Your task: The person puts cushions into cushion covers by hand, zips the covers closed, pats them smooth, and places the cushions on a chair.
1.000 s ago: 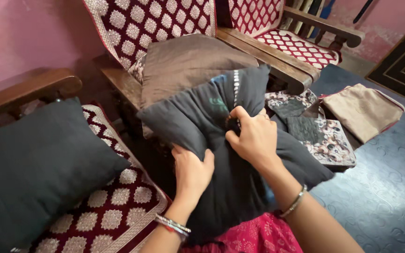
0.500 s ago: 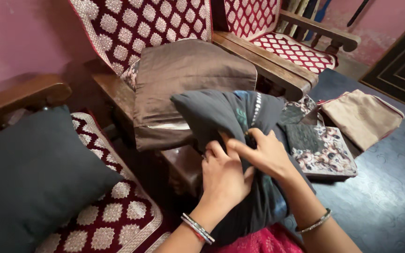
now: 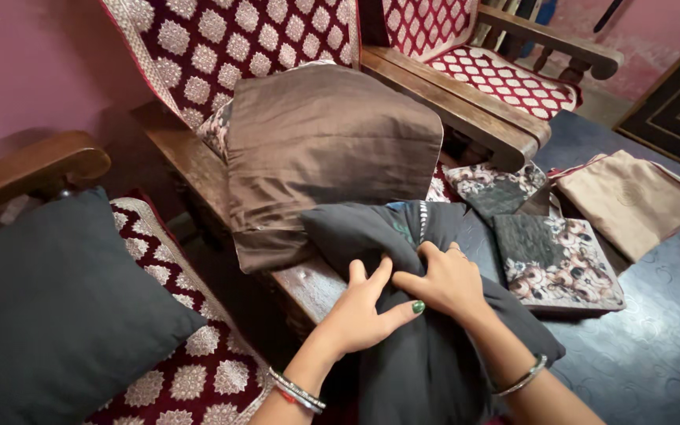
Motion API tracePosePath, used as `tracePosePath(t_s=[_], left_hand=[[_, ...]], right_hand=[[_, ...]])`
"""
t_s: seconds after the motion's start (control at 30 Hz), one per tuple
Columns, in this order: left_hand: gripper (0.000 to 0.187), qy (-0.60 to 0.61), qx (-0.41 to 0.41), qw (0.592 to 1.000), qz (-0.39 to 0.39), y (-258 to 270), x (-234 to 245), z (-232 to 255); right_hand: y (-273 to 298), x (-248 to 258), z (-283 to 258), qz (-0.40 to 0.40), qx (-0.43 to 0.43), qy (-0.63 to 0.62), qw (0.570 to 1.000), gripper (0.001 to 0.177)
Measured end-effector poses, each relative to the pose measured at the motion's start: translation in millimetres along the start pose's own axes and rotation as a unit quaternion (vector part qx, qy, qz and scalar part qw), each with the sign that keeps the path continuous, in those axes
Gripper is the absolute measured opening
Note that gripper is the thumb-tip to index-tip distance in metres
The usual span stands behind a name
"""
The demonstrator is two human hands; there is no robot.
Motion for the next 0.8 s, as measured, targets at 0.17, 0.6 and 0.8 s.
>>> tracePosePath(t_s=[0.17, 0.6, 0.8], left_hand=[[0.046, -0.001, 0.054, 0.998, 0.019, -12, 36, -9], [0.027, -0.567, -0.301, 0.738, 0.209, -70, 137, 2], [0.001, -0.574, -0.249, 0.761, 0.171, -112, 146, -14]], right_hand=[[-3, 2, 22, 0.098, -0.038, -0.086, 0.991, 0.051], [45, 57, 30, 0.101, 0.017, -0.135, 0.986, 0.043], [54, 86, 19, 0.122, 0.087, -0.146, 0.978, 0.045]])
Point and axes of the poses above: each hand's wrist, its own y-axis away from the middle knuckle, its own x-axis out of the back of the hand, z = x × y, the point moved 4 cm from there along -y, towards the middle knuckle, and after that the axes turned 1 degree about y, right-handed, at the moved point
